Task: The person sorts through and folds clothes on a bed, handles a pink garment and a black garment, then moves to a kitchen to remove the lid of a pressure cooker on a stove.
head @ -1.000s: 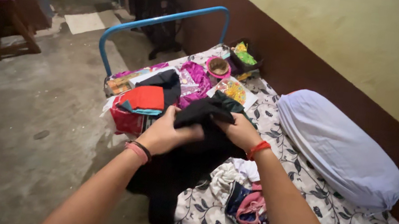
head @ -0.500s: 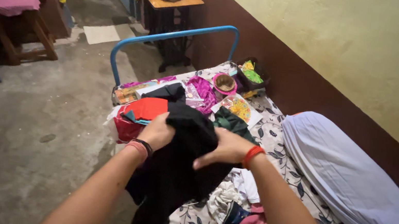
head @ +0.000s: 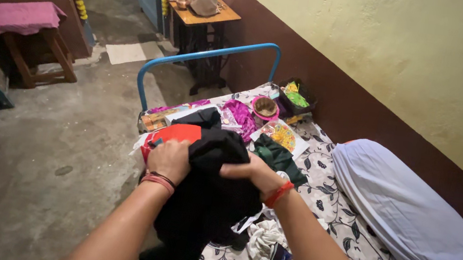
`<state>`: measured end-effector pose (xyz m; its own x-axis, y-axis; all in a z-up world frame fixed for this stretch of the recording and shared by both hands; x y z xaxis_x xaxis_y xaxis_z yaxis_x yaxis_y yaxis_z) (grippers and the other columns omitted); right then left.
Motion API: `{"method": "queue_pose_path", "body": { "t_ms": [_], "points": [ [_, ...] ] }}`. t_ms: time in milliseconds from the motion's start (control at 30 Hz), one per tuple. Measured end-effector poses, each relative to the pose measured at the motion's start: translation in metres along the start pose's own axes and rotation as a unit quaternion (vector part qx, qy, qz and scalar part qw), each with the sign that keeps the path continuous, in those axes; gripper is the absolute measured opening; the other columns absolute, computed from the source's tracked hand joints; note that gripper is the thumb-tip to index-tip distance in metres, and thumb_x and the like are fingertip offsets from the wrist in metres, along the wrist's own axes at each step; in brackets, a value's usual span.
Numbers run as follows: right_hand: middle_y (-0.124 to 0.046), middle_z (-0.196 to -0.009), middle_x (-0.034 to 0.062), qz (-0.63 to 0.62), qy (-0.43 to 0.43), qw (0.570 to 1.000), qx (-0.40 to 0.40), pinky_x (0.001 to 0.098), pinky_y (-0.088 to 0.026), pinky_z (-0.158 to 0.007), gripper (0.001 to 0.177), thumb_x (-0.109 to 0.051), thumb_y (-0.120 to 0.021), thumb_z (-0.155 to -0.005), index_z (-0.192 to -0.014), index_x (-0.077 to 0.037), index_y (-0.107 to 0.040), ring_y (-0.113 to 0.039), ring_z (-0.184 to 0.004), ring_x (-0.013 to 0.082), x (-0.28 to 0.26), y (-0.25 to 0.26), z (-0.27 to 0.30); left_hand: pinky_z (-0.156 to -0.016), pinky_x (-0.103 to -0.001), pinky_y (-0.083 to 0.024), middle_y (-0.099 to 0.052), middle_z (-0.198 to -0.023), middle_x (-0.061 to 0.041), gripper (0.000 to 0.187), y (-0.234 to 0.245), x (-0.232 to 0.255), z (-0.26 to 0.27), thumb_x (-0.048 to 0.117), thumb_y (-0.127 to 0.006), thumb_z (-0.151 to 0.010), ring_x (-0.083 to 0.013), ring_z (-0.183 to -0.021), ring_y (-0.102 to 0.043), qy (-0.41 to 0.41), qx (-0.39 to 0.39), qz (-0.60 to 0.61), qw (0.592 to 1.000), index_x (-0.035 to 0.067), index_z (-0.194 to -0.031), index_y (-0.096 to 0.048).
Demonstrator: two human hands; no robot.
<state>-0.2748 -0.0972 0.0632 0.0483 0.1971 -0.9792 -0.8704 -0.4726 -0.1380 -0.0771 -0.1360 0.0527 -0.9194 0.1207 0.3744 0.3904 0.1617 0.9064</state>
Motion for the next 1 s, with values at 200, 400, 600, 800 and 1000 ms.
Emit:
{"method": "queue_pose_path", "body": {
  "t_ms": [200, 400, 600, 800, 1000],
  "points": [
    [-0.075, -0.103, 0.0114, 0.475, -0.012, 0.865, 0.164, 0.0356, -0.055, -0.087, 0.039, -0.024, -0.078, -0.082, -0.117, -0.006, -0.074, -0.07, -0.095, 0.0228, 0.026, 0.049, -0.021, -0.1, -0.043, -0.05, -0.072, -0.12, -0.025, 0.043, -0.017, 0.017, 0.011, 0.026, -0.062, -0.084, -0.0391, -0.119, -0.066, -0.01, -0.077, 0.323, 0.943, 0.008, -0.123, -0.067],
    [-0.076, -0.104, 0.0082, 0.017, -0.009, 0.983, 0.184, 0.0336, -0.057, -0.08, 0.027, -0.012, -0.059, -0.094, -0.115, -0.001, -0.073, -0.07, -0.092, 0.0184, 0.059, 0.076, -0.037, -0.099, -0.046, -0.048, -0.064, -0.122, -0.031, 0.079, 0.001, 0.032, 0.025, 0.04, -0.081, -0.076, -0.0421, -0.117, -0.062, -0.01, -0.072, 0.257, 0.964, 0.001, -0.136, -0.047],
    [-0.074, -0.105, 0.0054, -0.07, -0.023, 0.992, 0.101, 0.0326, -0.056, -0.083, 0.027, -0.01, -0.067, -0.09, -0.116, -0.003, -0.07, -0.068, -0.094, 0.0163, 0.045, 0.038, -0.018, -0.083, -0.052, -0.058, -0.075, -0.103, -0.019, 0.021, 0.01, 0.028, 0.019, 0.027, -0.062, -0.093, -0.0397, -0.098, -0.073, 0.015, -0.017, -0.009, 1.0, 0.017, -0.11, -0.069],
    [-0.075, -0.107, 0.0058, 0.099, -0.036, 0.994, 0.036, 0.0325, -0.054, -0.088, 0.044, -0.013, -0.086, -0.074, -0.115, -0.003, -0.073, -0.069, -0.096, 0.0173, 0.042, 0.015, -0.005, -0.083, -0.051, -0.057, -0.072, -0.102, -0.023, 0.027, -0.015, 0.004, -0.002, 0.009, -0.071, -0.074, -0.0429, -0.096, -0.07, 0.014, 0.049, 0.044, 0.998, 0.012, -0.099, -0.076],
    [-0.078, -0.101, 0.0077, 0.387, -0.008, 0.916, 0.106, 0.0322, -0.053, -0.088, 0.037, -0.024, -0.083, -0.081, -0.11, -0.003, -0.077, -0.072, -0.094, 0.0195, 0.09, 0.051, -0.015, -0.087, -0.051, -0.056, -0.073, -0.099, -0.024, 0.027, -0.039, 0.007, 0.017, 0.01, -0.071, -0.077, -0.0425, -0.098, -0.07, 0.032, 0.008, 0.116, 0.993, 0.015, -0.102, -0.078]
  ]
}}
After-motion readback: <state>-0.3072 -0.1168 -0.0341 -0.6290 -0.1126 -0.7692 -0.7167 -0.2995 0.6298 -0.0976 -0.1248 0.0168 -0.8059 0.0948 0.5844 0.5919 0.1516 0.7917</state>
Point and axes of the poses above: each hand's wrist, its own z-axis away from the middle knuckle, its own y-axis out of the back of the hand, x = y × z, the point moved 7 cm from there along -z, towards the middle knuckle
